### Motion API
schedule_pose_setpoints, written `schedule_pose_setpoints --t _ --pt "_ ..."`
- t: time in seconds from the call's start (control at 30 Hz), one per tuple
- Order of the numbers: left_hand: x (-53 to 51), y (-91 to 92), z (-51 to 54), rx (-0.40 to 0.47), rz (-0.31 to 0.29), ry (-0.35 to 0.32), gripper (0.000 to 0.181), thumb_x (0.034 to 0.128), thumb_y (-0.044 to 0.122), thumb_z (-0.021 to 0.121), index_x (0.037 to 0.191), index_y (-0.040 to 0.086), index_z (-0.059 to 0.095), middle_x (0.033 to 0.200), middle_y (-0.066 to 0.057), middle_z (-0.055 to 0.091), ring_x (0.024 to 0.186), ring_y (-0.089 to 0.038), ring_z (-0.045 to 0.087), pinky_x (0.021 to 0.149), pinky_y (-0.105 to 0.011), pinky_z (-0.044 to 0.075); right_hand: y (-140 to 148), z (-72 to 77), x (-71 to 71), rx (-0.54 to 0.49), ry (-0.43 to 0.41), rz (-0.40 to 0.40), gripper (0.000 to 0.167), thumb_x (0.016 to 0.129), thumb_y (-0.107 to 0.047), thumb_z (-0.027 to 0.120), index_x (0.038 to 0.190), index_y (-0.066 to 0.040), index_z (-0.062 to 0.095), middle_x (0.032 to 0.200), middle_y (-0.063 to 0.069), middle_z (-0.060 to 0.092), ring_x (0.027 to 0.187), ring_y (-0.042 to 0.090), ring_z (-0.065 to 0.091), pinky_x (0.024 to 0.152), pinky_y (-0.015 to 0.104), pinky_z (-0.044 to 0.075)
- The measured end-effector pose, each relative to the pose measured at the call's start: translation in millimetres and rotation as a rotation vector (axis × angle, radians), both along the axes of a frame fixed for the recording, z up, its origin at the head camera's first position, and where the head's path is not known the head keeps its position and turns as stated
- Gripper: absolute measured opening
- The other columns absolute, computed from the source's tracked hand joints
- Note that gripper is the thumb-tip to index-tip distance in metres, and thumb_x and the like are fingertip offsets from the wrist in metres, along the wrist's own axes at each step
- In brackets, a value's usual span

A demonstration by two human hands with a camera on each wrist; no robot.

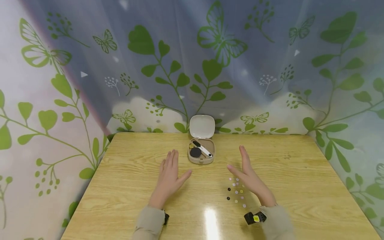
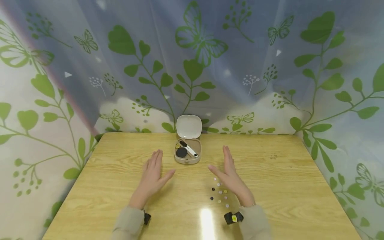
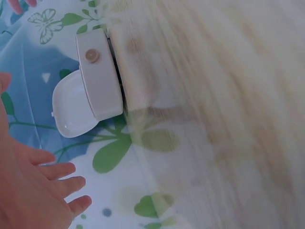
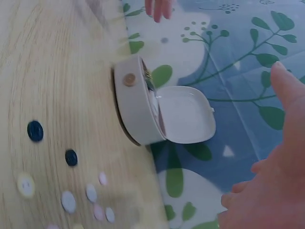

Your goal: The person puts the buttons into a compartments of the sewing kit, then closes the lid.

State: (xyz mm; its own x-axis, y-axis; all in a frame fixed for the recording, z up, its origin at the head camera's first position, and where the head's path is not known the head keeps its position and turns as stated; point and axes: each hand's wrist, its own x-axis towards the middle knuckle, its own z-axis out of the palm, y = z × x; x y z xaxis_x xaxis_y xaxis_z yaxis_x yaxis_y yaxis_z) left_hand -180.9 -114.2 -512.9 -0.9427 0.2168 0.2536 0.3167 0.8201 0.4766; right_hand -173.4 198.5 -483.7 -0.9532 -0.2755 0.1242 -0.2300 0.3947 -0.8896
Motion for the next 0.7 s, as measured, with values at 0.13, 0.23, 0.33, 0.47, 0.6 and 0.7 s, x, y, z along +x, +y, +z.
schedule_pose_setpoints --t 0.13,0.23,0.33,0.47,0.6,0.7 --pt "-8.4 5.2 -3.2 -0.01 -0.008 -0.004 0.099 0.0937 0.065 0.051 0.156 -0.005 0.016 0.161 -0.023 0.018 0.149 -0.038 0.015 0.118 -0.059 0.016 -9 -4.6 -10.0 -0.029 -0.049 0.018 0.091 0.102 -0.03 0.056 0.158 -0.015 -0.014 0.163 0.014 -0.017 0.148 0.039 -0.014 0.113 0.069 0.001" --pt "-14.3 7.5 -6.2 -0.021 -0.007 -0.017 0.103 0.0922 0.067 0.051 0.156 -0.005 0.013 0.16 -0.024 0.018 0.149 -0.037 0.014 0.117 -0.059 0.018 -15 -7.0 -17.0 -0.024 -0.087 0.016 0.09 0.103 -0.031 0.055 0.158 -0.011 -0.014 0.163 0.017 -0.016 0.148 0.042 -0.01 0.115 0.067 0.003" --pt "-19.8 9.7 -8.0 -0.022 -0.008 -0.027 0.106 0.0904 0.067 0.054 0.156 -0.005 0.013 0.16 -0.025 0.018 0.149 -0.037 0.014 0.117 -0.059 0.018 -20 -9.5 -24.1 -0.013 -0.109 0.013 0.09 0.103 -0.031 0.054 0.157 -0.007 -0.013 0.163 0.02 -0.014 0.147 0.045 -0.007 0.115 0.066 0.005" --pt "-27.7 12.7 -10.4 -0.008 -0.021 -0.032 0.109 0.0875 0.065 0.061 0.156 -0.005 0.014 0.16 -0.024 0.018 0.149 -0.037 0.015 0.118 -0.058 0.018 -24 -13.8 -33.7 0.001 -0.134 0.015 0.094 0.101 -0.035 0.058 0.158 -0.009 -0.012 0.163 0.019 -0.013 0.148 0.043 -0.006 0.116 0.065 0.005" --pt "-37.5 15.7 -14.2 -0.005 -0.043 -0.041 0.114 0.0835 0.067 0.065 0.157 -0.003 0.011 0.161 -0.023 0.018 0.149 -0.036 0.015 0.118 -0.056 0.018 -27 -19.8 -45.6 0.06 -0.154 0.009 0.106 0.094 -0.044 0.067 0.159 -0.014 -0.011 0.164 0.016 -0.01 0.149 0.04 -0.001 0.117 0.063 0.008" --pt "-45.4 17.4 -16.8 -0.005 -0.053 -0.073 0.12 0.0801 0.069 0.067 0.158 0.0 0.008 0.162 -0.021 0.016 0.15 -0.034 0.012 0.118 -0.056 0.018 -32 -23.9 -55.4 0.116 -0.152 0.012 0.115 0.088 -0.045 0.074 0.159 -0.013 -0.011 0.164 0.017 -0.006 0.149 0.041 0.004 0.117 0.06 0.012"
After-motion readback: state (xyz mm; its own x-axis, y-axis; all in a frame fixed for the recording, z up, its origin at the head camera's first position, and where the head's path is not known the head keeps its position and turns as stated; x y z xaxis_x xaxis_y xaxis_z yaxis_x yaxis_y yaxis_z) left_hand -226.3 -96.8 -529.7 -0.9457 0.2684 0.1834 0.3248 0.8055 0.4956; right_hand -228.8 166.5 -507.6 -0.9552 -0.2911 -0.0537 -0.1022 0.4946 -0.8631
